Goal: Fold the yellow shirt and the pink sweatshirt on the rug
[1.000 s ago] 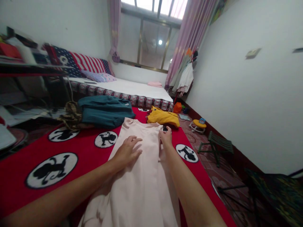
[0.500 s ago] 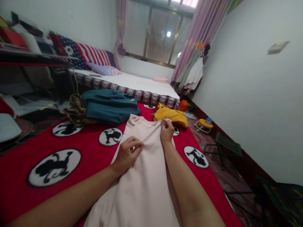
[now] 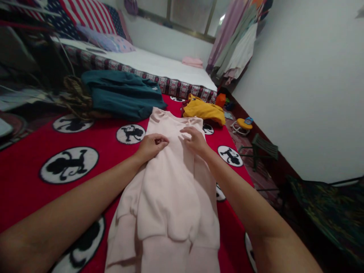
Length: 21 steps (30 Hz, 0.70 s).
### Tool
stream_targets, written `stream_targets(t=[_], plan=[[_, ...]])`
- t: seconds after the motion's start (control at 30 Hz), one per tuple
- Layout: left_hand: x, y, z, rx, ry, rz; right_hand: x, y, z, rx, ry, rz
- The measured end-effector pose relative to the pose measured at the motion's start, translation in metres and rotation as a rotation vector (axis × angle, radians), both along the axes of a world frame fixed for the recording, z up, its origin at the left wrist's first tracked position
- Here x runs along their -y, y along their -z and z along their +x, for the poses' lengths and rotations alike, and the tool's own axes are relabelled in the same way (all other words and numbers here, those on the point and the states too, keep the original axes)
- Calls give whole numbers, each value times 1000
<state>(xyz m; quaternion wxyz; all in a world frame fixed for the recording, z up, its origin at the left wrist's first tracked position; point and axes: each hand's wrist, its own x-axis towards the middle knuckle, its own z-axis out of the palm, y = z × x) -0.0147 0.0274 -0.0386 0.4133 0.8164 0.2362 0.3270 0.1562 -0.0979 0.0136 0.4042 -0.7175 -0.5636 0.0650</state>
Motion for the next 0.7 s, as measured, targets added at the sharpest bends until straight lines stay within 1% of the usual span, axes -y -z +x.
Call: stream_targets(t=[0.1, 0.23, 0.37, 0.47, 0.53, 0.63, 0.7], plan=[[-1, 0, 0, -11, 8, 2, 45, -4, -35, 48, -194, -72], [-1, 4, 1, 7, 3, 26, 94, -3, -64, 99, -301, -232], [0, 4, -3, 57, 46, 22, 124, -6, -82, 146, -372, -290], [-1, -3, -12, 15, 79, -64, 137, -4, -90, 148, -376, -281], [-2, -10, -20, -32, 96, -131, 139, 2, -89, 128, -300, -215], [1, -22, -32, -104, 111, -245, 133, 17, -78, 21, -30, -83], [6, -28, -37, -135, 133, -373, 123, 26, -70, -98, 131, -53]])
